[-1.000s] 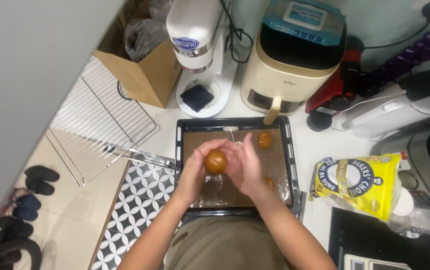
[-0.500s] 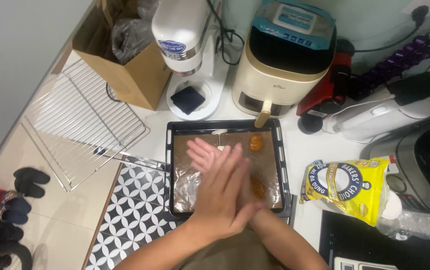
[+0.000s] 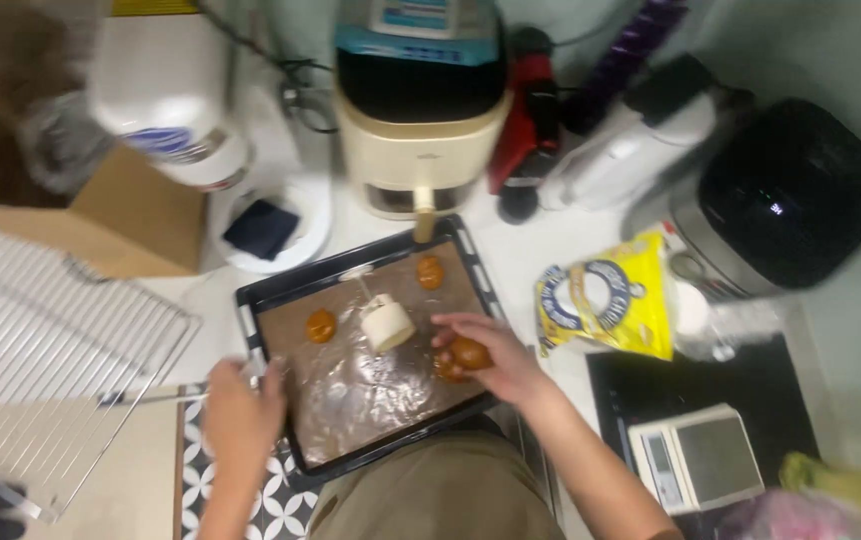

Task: Filling dough with paste and molding it into mooncake shapes.

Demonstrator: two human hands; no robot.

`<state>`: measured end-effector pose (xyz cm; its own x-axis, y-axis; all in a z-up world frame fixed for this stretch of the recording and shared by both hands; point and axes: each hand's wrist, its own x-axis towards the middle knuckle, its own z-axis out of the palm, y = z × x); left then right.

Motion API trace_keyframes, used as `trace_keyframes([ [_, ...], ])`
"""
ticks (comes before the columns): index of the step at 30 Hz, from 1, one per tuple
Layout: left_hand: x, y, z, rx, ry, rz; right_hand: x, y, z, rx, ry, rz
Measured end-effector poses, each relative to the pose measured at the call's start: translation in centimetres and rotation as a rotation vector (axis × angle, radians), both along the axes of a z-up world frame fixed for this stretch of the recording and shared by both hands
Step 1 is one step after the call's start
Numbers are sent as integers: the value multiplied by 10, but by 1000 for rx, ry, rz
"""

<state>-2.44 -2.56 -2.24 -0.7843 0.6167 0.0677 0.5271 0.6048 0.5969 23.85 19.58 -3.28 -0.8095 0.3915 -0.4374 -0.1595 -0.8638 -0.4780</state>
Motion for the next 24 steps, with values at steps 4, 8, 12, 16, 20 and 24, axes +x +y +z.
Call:
trace_keyframes([
  [4, -53, -55, -140, -536, -88, -105, 69, 7, 16, 540, -590, -95],
  [8, -53, -74, -190, -294, -534, -71, 142, 14, 56, 1464, -1276, -465],
  [12, -71, -64, -181, -229, -767, 29, 190, 57, 89, 1527, -1682, -406],
  [16, -70, -48, -160, -355, -683, -63, 220, 114, 65, 1396, -1713, -200],
  [20, -51, -32, -174, -438, -394, -241, 227, 151, 36, 1167, -1365, 5],
  [24, -19, 0, -138, -456, -306, -215, 212, 139, 58, 927, -1318, -188],
])
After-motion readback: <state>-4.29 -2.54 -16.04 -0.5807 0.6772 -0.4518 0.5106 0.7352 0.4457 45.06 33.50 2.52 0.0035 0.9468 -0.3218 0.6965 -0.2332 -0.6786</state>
